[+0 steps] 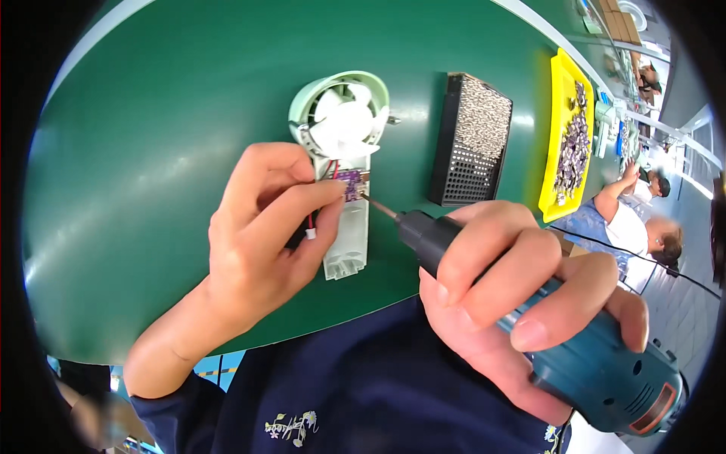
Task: Assembling handheld electronic fans by installing motors, circuit boards, and screws on an assembly line.
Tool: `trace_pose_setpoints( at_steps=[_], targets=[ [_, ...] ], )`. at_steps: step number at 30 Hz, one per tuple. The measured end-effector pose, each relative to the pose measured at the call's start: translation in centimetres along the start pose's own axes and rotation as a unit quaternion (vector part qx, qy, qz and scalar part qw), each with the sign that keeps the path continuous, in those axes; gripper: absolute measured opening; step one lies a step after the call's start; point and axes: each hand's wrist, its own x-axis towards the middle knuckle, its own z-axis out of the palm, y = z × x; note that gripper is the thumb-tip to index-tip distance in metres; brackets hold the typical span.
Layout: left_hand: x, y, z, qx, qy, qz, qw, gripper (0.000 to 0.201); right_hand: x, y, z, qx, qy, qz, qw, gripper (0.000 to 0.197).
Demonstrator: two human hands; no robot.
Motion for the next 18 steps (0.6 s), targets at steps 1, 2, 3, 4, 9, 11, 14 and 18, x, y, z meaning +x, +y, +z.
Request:
trace_pose_setpoints(
  at_steps=[1,2,3,4,9,11,14,18],
  targets=[
    [0.2,0.0,0.1,-0.004,-0.002,0.012,1.0,0.024,-0.1,0.4,0.3,0.002,-0.003,0.001,1.0,0.077],
    [0.3,0.0,0.2,-0.009,-0.003,0.024,1.0,0.023,-0.3,1.1,0.6,0.018,0.028,-0.038,0.999,0.079],
    [0.3,-0.1,0.2,-0.013,-0.006,0.022,1.0,0.022,-0.5,1.6,0.9,0.034,0.058,-0.077,0.995,0.082],
    [0.2,-0.1,0.2,-0.014,-0.003,0.019,1.0,0.022,-0.6,1.8,1.1,0.035,0.055,-0.075,0.995,0.082],
    [-0.3,-0.4,0.3,-0.022,0.001,-0.005,1.0,0.025,-0.7,1.9,4.0,0.021,0.108,-0.052,0.993,0.086],
    [-0.5,-0.4,0.2,-0.024,0.002,-0.007,1.0,0.026,-0.6,2.0,4.4,-0.004,0.145,-0.046,0.988,0.085],
    [-0.5,-0.4,0.2,-0.026,0.003,-0.002,1.0,0.026,0.0,2.1,1.2,0.026,-0.015,-0.029,0.999,0.082],
    [0.2,0.1,0.6,-0.039,-0.003,0.003,0.999,0.025,0.6,1.8,0.4,0.063,-0.051,0.018,0.997,0.071]
  ],
)
